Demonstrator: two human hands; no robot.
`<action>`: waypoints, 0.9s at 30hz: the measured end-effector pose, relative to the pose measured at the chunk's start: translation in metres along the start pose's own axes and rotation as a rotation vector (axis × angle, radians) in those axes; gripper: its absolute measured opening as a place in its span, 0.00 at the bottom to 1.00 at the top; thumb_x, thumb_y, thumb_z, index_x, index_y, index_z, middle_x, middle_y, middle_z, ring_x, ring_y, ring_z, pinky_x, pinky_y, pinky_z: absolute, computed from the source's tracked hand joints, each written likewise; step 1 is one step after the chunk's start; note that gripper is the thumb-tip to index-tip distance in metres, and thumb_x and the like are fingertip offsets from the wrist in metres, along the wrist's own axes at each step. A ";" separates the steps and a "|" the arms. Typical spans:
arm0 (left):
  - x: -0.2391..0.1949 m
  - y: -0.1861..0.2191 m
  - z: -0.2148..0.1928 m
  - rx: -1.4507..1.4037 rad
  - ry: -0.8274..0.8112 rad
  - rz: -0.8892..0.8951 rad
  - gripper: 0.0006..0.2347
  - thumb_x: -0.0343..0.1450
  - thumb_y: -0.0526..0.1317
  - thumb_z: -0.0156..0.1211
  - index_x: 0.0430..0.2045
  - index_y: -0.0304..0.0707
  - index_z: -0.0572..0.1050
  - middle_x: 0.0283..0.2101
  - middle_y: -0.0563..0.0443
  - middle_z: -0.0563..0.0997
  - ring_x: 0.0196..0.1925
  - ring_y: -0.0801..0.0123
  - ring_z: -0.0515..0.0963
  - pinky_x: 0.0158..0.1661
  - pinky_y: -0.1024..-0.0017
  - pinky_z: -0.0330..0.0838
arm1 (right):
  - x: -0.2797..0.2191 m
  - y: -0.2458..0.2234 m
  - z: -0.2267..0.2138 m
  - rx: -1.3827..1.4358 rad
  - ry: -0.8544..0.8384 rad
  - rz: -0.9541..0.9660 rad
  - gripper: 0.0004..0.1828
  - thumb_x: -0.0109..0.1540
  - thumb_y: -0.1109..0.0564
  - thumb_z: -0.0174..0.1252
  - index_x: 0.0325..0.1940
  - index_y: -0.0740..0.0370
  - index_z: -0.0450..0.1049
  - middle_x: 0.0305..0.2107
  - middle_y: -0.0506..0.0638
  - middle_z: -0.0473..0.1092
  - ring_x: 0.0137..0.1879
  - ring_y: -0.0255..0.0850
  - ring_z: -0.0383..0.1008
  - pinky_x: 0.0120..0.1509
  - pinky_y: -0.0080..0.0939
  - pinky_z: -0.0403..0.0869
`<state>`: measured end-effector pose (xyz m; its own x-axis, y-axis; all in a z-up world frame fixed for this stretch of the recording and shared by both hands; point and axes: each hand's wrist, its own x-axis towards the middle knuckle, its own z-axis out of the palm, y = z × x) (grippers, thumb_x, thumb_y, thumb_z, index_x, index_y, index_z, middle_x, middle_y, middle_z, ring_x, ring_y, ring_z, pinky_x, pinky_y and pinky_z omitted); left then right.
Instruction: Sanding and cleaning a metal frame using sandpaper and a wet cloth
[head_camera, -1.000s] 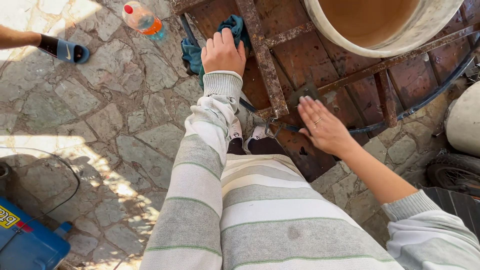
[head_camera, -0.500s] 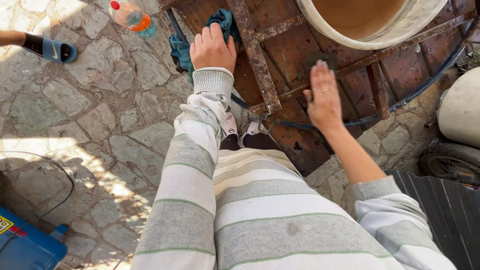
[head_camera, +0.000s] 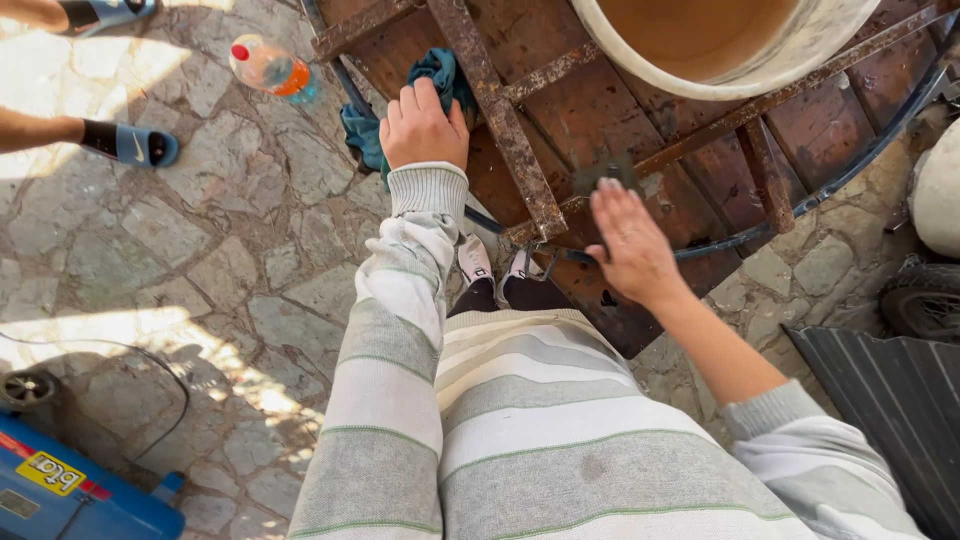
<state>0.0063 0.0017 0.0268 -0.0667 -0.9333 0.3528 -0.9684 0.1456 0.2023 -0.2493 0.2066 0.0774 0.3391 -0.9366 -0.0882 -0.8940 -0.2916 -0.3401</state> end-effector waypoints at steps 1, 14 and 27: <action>0.003 -0.001 -0.002 -0.003 0.001 0.010 0.12 0.70 0.49 0.62 0.36 0.42 0.71 0.31 0.52 0.74 0.33 0.59 0.75 0.34 0.63 0.73 | 0.000 0.018 -0.008 0.000 0.006 0.008 0.36 0.74 0.43 0.33 0.79 0.66 0.37 0.77 0.59 0.36 0.83 0.46 0.35 0.87 0.48 0.40; -0.004 -0.011 0.024 0.013 0.151 0.042 0.15 0.66 0.49 0.60 0.40 0.42 0.73 0.30 0.55 0.70 0.32 0.61 0.75 0.33 0.65 0.70 | 0.012 0.070 -0.016 -0.228 0.232 0.152 0.39 0.71 0.48 0.47 0.77 0.78 0.47 0.71 0.76 0.47 0.77 0.66 0.46 0.79 0.61 0.47; -0.010 -0.012 0.034 0.053 0.089 0.011 0.17 0.65 0.51 0.62 0.41 0.43 0.73 0.31 0.55 0.71 0.34 0.61 0.76 0.36 0.64 0.71 | 0.040 0.085 -0.028 -0.125 0.025 0.515 0.38 0.74 0.42 0.31 0.79 0.74 0.39 0.75 0.71 0.40 0.81 0.56 0.35 0.83 0.53 0.32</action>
<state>0.0104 -0.0016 -0.0105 -0.0582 -0.8986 0.4350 -0.9793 0.1361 0.1500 -0.3205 0.1388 0.0715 -0.1585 -0.9687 -0.1912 -0.9716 0.1875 -0.1443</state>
